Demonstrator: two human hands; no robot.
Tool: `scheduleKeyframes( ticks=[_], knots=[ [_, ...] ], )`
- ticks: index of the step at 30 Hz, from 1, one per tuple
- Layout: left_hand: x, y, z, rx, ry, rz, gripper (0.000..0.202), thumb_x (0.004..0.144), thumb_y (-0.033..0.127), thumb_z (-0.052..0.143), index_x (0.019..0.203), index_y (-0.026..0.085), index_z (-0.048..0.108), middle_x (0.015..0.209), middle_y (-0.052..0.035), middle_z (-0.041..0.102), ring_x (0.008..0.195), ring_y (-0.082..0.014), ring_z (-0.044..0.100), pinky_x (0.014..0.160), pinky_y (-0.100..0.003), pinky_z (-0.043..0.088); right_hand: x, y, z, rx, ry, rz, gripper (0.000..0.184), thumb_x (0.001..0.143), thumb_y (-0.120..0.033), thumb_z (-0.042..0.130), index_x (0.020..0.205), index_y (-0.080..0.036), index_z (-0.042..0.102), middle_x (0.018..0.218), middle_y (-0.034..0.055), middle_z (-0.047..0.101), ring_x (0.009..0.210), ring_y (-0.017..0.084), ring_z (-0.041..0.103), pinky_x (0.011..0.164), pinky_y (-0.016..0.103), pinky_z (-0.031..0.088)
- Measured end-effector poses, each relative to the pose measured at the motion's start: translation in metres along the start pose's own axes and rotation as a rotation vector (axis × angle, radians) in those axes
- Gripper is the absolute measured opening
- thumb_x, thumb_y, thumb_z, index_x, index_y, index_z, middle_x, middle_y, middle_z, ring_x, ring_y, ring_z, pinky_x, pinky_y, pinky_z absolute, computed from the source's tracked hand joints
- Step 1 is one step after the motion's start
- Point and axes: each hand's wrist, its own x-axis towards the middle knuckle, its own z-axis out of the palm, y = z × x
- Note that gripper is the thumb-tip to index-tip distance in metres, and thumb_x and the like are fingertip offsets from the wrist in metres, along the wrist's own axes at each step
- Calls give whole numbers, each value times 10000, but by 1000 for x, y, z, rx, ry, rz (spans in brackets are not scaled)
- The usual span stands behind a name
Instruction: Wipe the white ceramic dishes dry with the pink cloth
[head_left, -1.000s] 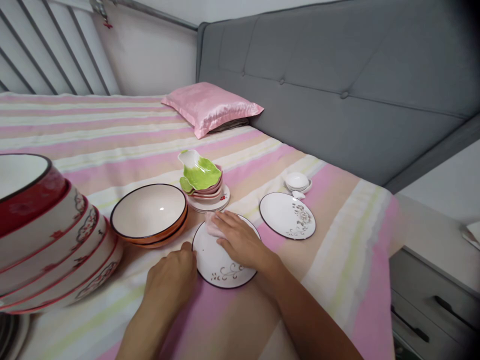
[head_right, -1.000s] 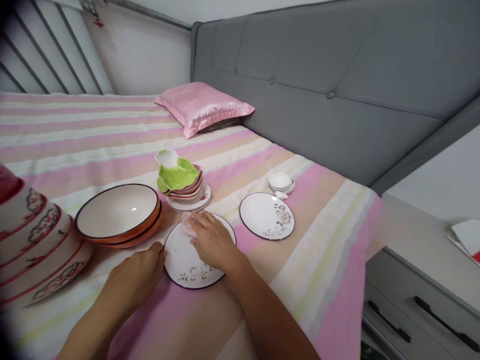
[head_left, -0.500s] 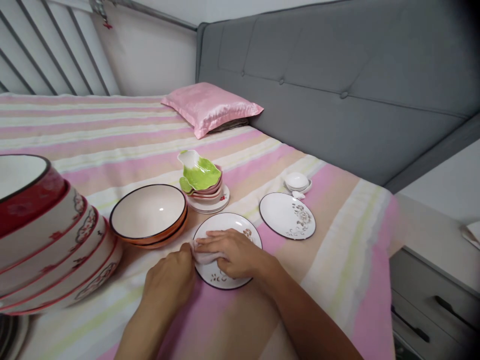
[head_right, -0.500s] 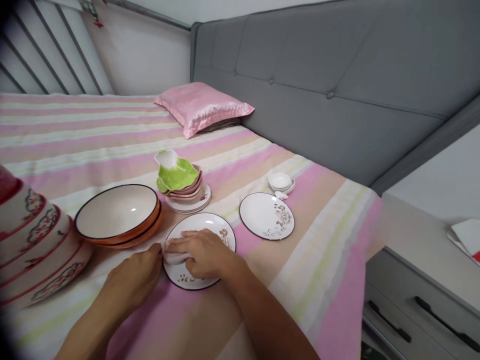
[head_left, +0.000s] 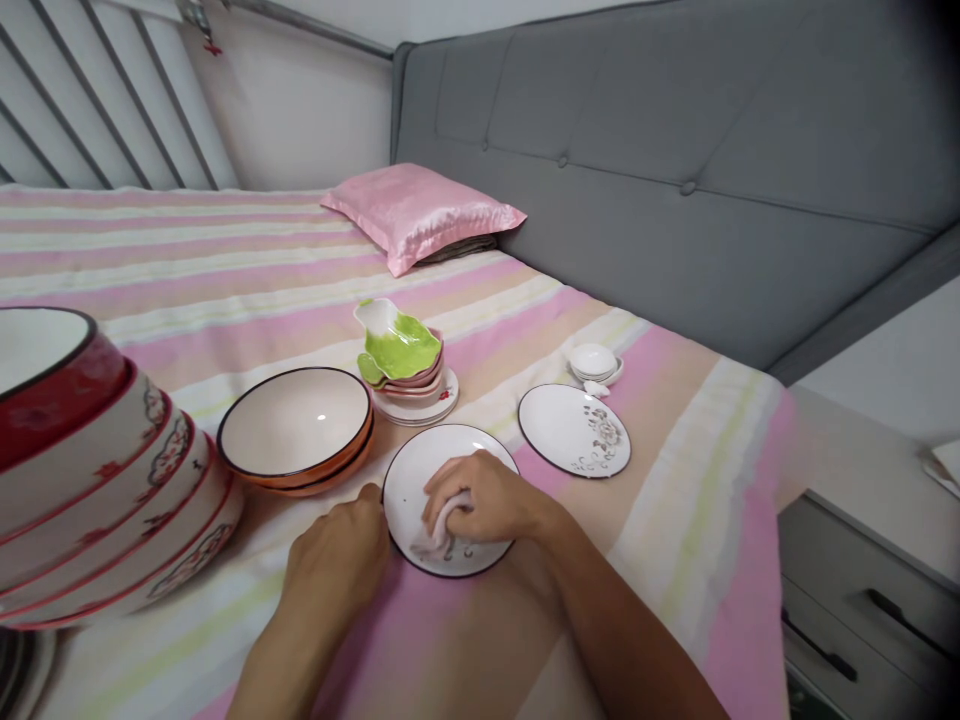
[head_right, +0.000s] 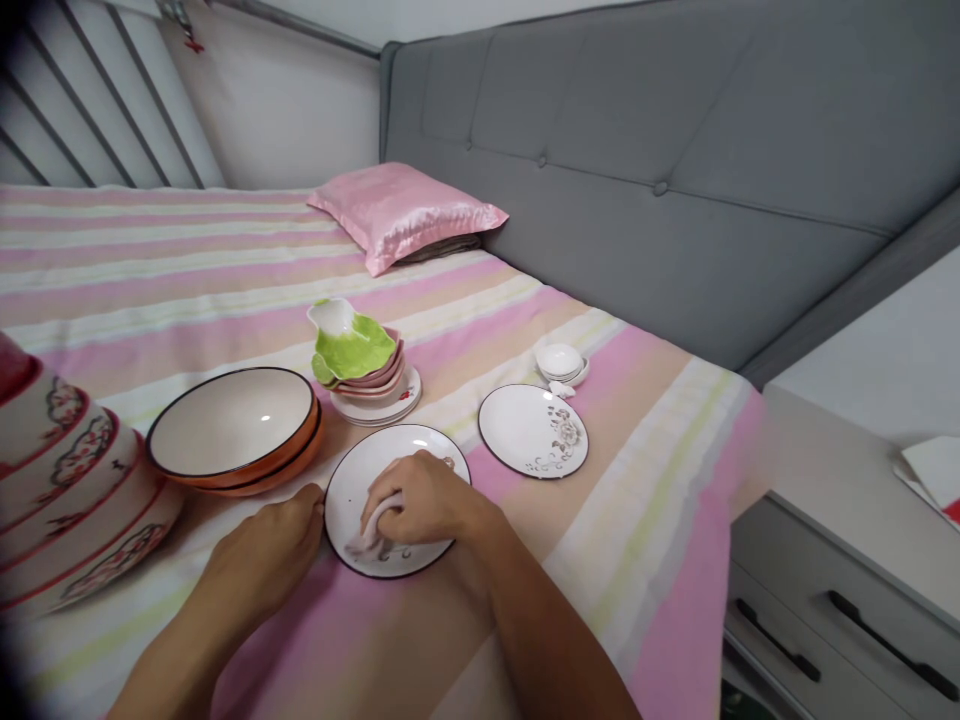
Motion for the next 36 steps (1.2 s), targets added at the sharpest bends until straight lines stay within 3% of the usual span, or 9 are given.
scheduleKeyframes(
  ticks=[2, 5, 7, 10, 14, 21, 24, 29, 36],
  knots=[
    [0, -1, 0, -8, 8, 3, 306, 865, 178, 244, 971, 154, 529, 916, -171, 659, 872, -349, 633, 664, -423, 443, 1, 7, -4, -31, 194, -11, 360, 647, -47, 467, 810, -234, 728, 876, -17, 730, 998, 153, 621, 899, 249, 460],
    [0, -1, 1, -17, 22, 0, 331, 870, 187, 223, 959, 156, 539, 904, -173, 658, 861, -347, 633, 660, -428, 445, 3, 16, -10, -171, 417, 10, 428, 709, -69, 474, 1050, -236, 671, 1123, 15, 670, 1148, 181, 532, 1020, 354, 385],
    [0, 0, 1, -15, 19, -3, 333, 866, 185, 226, 958, 153, 545, 907, -178, 659, 861, -347, 632, 660, -428, 443, 2, 21, -11, -301, 387, 50, 451, 780, -139, 482, 1213, -225, 578, 1298, 39, 563, 1276, 208, 415, 1078, 421, 317],
    [0, 0, 1, -19, 18, -4, 330, 863, 182, 228, 966, 149, 540, 926, -187, 660, 867, -351, 630, 664, -434, 441, 1, 25, -7, -453, 215, 150, 520, 849, -272, 484, 1359, -184, 427, 1452, 72, 384, 1390, 256, 220, 1118, 480, 240],
    [0, 0, 0, -20, 17, -3, 321, 873, 194, 216, 959, 159, 523, 930, -172, 660, 873, -353, 631, 667, -435, 445, -1, 21, -1, -533, 142, 238, 553, 879, -287, 443, 1409, -163, 346, 1495, 68, 303, 1408, 271, 165, 1135, 455, 222],
    [0, -2, 2, -29, 25, 5, 314, 867, 192, 222, 959, 161, 521, 899, -169, 659, 858, -356, 631, 659, -439, 445, -5, -1, -3, -629, 125, 433, 517, 813, -157, 420, 1326, -214, 464, 1438, 43, 412, 1334, 296, 340, 969, 453, 425],
    [0, -2, 2, -29, 30, 15, 306, 874, 198, 215, 946, 165, 511, 901, -164, 657, 863, -361, 629, 667, -446, 444, -6, -12, -2, -677, 104, 517, 458, 776, -129, 452, 1215, -199, 559, 1298, 99, 555, 1199, 294, 499, 868, 421, 464],
    [-2, -2, 1, -22, 28, 19, 311, 866, 185, 223, 956, 158, 520, 905, -171, 659, 864, -355, 632, 669, -442, 445, -10, -28, 7, -761, 28, 616, 279, 759, -82, 456, 946, -165, 646, 916, 145, 675, 873, 252, 638, 708, 349, 442],
    [0, -2, 3, -1, 28, 8, 284, 868, 181, 234, 944, 162, 506, 899, -157, 661, 863, -356, 638, 672, -448, 453, -24, -52, 6, -759, -70, 511, 230, 732, -72, 460, 845, -161, 639, 780, 109, 673, 792, 234, 642, 644, 304, 394]
  ],
)
